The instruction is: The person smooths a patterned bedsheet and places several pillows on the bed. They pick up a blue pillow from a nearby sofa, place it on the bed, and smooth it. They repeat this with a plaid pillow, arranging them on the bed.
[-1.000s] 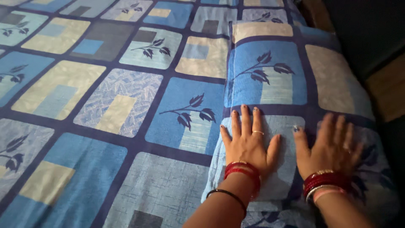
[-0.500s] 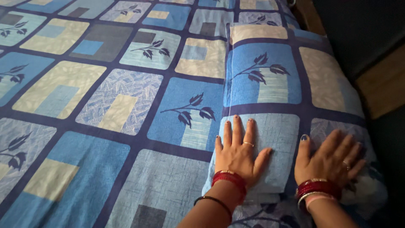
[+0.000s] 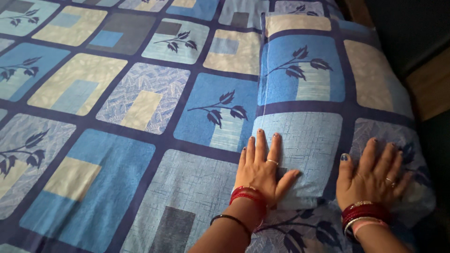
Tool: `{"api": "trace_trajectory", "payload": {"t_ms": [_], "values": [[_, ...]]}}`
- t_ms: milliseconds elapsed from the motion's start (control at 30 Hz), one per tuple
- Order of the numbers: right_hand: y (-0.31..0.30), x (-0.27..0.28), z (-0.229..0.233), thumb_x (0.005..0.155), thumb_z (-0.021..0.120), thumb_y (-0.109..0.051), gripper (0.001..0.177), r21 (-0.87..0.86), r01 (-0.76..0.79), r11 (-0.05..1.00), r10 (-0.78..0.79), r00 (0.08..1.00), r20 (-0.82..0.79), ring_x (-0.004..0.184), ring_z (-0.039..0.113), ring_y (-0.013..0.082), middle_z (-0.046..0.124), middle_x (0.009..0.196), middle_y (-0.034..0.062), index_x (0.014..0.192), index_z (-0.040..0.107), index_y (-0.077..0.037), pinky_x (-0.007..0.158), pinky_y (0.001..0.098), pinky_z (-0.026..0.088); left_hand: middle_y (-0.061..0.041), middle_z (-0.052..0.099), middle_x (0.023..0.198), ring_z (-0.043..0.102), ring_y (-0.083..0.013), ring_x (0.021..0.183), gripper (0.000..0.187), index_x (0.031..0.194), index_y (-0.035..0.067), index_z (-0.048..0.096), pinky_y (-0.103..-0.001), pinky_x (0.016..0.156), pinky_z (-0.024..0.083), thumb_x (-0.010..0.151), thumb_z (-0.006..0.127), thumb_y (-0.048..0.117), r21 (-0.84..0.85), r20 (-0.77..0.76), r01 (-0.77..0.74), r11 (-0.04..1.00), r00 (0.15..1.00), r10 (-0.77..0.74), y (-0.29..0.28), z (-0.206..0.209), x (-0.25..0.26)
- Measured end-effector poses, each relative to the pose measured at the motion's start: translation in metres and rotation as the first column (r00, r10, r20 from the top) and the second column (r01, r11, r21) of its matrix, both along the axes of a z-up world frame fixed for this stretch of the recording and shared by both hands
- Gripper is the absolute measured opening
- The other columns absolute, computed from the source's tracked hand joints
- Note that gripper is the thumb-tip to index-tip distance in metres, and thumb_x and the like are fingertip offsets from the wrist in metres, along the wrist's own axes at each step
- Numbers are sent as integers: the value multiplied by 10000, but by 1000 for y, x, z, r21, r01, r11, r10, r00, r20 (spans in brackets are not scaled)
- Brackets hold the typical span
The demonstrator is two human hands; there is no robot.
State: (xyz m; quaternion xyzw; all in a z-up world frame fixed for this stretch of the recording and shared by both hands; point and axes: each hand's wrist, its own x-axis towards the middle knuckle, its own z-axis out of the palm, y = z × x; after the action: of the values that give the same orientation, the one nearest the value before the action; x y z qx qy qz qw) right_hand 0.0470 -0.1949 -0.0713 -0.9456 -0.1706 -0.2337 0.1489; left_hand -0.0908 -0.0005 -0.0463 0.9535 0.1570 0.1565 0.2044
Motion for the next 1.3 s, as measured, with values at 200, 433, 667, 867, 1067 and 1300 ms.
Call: {"api": "trace_trajectory", "payload": {"t_ms": [200,433,667,867,1067,1300], "values": [[3,-8,-2,1037,399,-483,724,22,34,999,-34,999,-15,1565,191,439,248,1694,268,1640,323,-89,1214,678,102,-332,151,1645,194,-498,1493,978,1643,97,174,-525,1186,203,951,358,764,15,-15,17,1000,1000,-17,5,-4,-5],[24,-58,-15,1019,485,-361,741,123,78,989,-69,995,-73,1578,130,518,161,1716,320,1654,296,-28,1219,694,154,-332,205,1616,208,-437,1508,973,1637,115,169,-508,1201,181,931,466,715,44,-81,106,993,991,-102,18,-3,-39],[78,-122,-11,928,636,-360,883,188,64,980,-43,993,-111,1548,109,573,107,1682,382,1643,269,6,1193,738,181,-275,208,1624,155,-411,1519,924,1622,181,165,-545,1198,121,918,481,691,167,-189,100,981,980,-68,33,-6,-77],[107,-158,-15,872,578,-376,812,-2,-192,981,192,978,-87,1572,93,488,101,1699,292,1610,328,-149,1170,770,55,-254,180,1628,105,-447,1505,798,1568,196,255,-645,1149,28,926,431,636,166,-145,-78,983,984,103,46,-14,-97],[115,-159,-24,896,480,-367,605,-85,-457,885,449,888,-99,1591,137,341,226,1699,140,1486,476,-236,1182,747,-45,-261,186,1641,96,-443,1527,688,1568,159,332,-677,1174,26,965,427,476,125,-149,-67,990,985,85,50,-20,-107],[113,-152,-36,902,466,-348,559,-39,-466,884,462,883,-80,1607,142,347,261,1703,135,1444,527,-227,1198,740,-78,-264,199,1633,91,-447,1529,701,1561,147,342,-688,1170,18,955,411,492,132,-105,-74,988,991,88,51,-28,-102]]}}
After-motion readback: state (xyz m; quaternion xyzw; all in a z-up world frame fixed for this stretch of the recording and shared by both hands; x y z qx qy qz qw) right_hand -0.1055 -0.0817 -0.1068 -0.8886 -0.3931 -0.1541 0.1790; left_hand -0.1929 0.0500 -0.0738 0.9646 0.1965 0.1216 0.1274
